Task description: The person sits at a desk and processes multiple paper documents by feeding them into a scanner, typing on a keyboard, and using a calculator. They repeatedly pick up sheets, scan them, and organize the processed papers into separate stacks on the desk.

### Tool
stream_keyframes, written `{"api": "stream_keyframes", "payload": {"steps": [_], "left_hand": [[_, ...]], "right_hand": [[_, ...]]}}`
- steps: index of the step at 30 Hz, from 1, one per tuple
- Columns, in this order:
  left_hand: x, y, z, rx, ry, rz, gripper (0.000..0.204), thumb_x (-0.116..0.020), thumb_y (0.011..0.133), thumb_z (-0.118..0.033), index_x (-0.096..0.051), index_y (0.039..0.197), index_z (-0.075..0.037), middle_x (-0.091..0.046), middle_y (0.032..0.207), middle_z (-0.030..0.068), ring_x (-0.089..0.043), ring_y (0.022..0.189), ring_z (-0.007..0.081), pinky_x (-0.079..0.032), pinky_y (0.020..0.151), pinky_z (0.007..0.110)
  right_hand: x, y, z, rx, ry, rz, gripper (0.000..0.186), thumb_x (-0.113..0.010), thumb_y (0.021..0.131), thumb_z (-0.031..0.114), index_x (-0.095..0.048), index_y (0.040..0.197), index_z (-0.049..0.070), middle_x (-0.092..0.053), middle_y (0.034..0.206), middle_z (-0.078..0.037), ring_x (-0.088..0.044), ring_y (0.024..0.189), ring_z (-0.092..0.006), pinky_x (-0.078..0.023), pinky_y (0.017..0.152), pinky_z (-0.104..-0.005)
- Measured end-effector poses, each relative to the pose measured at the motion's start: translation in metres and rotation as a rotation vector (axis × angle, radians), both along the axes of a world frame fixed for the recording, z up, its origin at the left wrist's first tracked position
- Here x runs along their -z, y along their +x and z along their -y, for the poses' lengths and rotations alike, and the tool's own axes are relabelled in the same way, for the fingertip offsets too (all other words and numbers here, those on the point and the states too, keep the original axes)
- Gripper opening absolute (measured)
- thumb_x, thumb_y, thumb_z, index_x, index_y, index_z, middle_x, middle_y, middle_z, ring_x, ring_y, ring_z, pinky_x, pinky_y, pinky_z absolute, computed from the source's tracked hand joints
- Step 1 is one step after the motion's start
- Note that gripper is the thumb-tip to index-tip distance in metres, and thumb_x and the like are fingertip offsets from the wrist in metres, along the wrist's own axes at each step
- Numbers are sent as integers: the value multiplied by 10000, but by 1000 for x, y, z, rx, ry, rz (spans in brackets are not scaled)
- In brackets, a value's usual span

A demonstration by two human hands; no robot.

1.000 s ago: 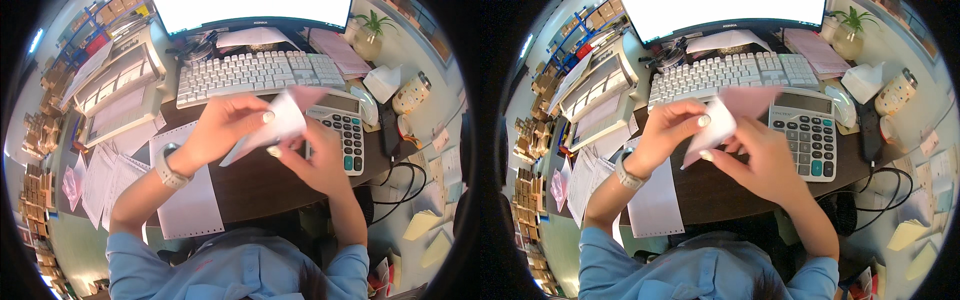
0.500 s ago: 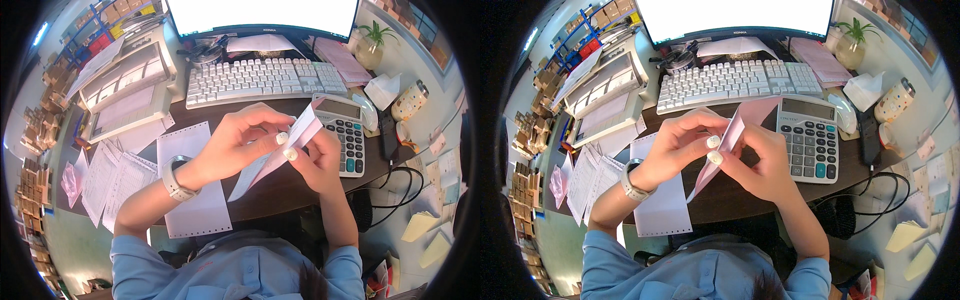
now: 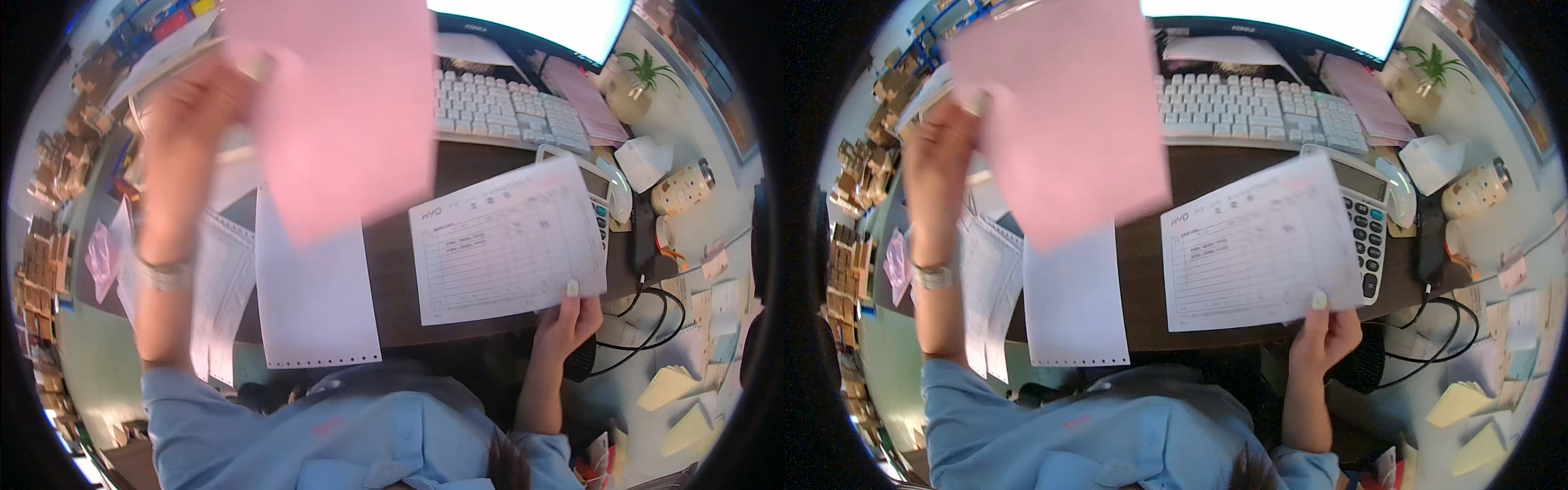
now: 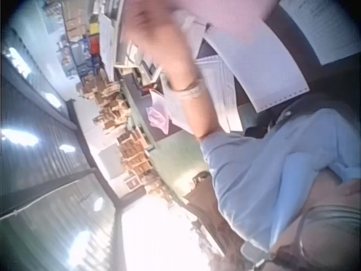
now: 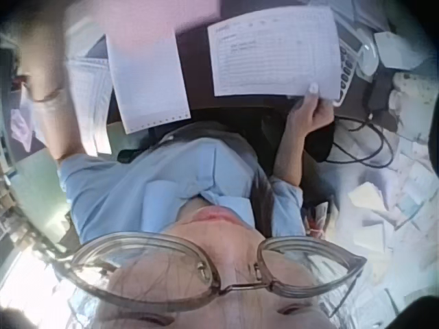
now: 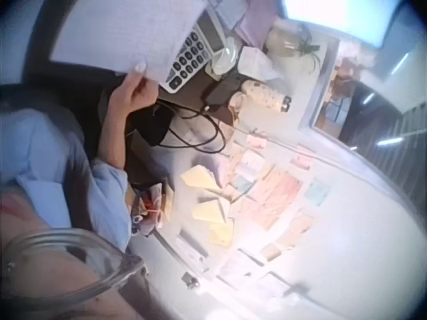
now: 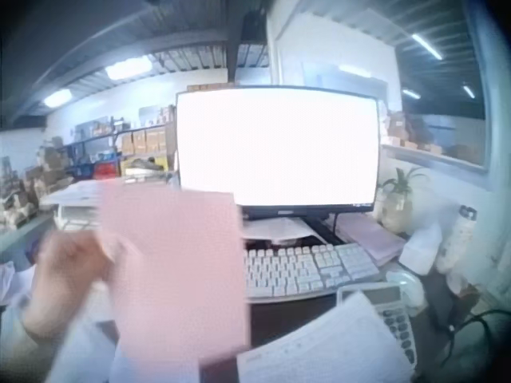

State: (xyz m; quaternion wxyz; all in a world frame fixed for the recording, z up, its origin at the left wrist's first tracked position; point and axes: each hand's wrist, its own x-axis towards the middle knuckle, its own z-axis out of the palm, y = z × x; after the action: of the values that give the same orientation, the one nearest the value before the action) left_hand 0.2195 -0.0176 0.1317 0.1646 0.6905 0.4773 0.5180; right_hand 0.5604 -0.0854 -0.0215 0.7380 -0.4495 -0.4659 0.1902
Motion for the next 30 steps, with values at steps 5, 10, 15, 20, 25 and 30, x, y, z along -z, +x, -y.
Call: {"api": "stream_keyframes", "payload": {"steps": [5,10,15,20,25,30], "left_hand": [[-9,-102,30,-335,359,-322,242,-569,923,-171,-644,1122,-56,-652,1007,105,-626,903,118,-517,725,211],[8,-129,48,-725,336,-642,274,-557,932,-203,-633,1178,-107,-589,1203,135,-568,1130,165,-518,857,239],[16,-135,60,-703,288,-570,302,-552,938,-263,-638,1162,-80,-630,1094,100,-594,1039,142,-500,834,239],[16,-130,59,-652,334,-473,313,-602,911,-283,-658,1126,-63,-693,910,70,-655,839,112,-501,735,223],[25,-147,63,-778,242,-459,341,-526,954,-262,-597,1207,-44,-551,1252,82,-563,1130,151,-478,938,259],[22,-156,66,-761,332,-392,345,-546,943,-264,-608,1188,-30,-569,1236,105,-584,1103,180,-486,929,282]], "right_hand": [[23,9,30,76,-183,123,211,-514,916,100,-596,985,-81,-603,706,-55,-484,495,-61,-372,441,-188],[26,5,28,144,-173,180,210,-501,923,102,-593,985,-75,-593,672,-53,-458,445,-58,-354,407,-182],[27,6,28,145,-179,182,205,-496,922,94,-594,984,-75,-596,679,-55,-460,451,-56,-352,408,-180],[28,5,30,152,-186,174,201,-501,922,94,-596,984,-72,-594,679,-54,-464,456,-57,-356,409,-184],[30,7,31,146,-176,192,199,-504,922,94,-595,980,-74,-595,683,-55,-467,460,-59,-361,409,-187],[27,5,29,134,-177,181,198,-525,908,98,-606,953,-77,-606,680,-66,-514,485,-72,-424,416,-206]]}}
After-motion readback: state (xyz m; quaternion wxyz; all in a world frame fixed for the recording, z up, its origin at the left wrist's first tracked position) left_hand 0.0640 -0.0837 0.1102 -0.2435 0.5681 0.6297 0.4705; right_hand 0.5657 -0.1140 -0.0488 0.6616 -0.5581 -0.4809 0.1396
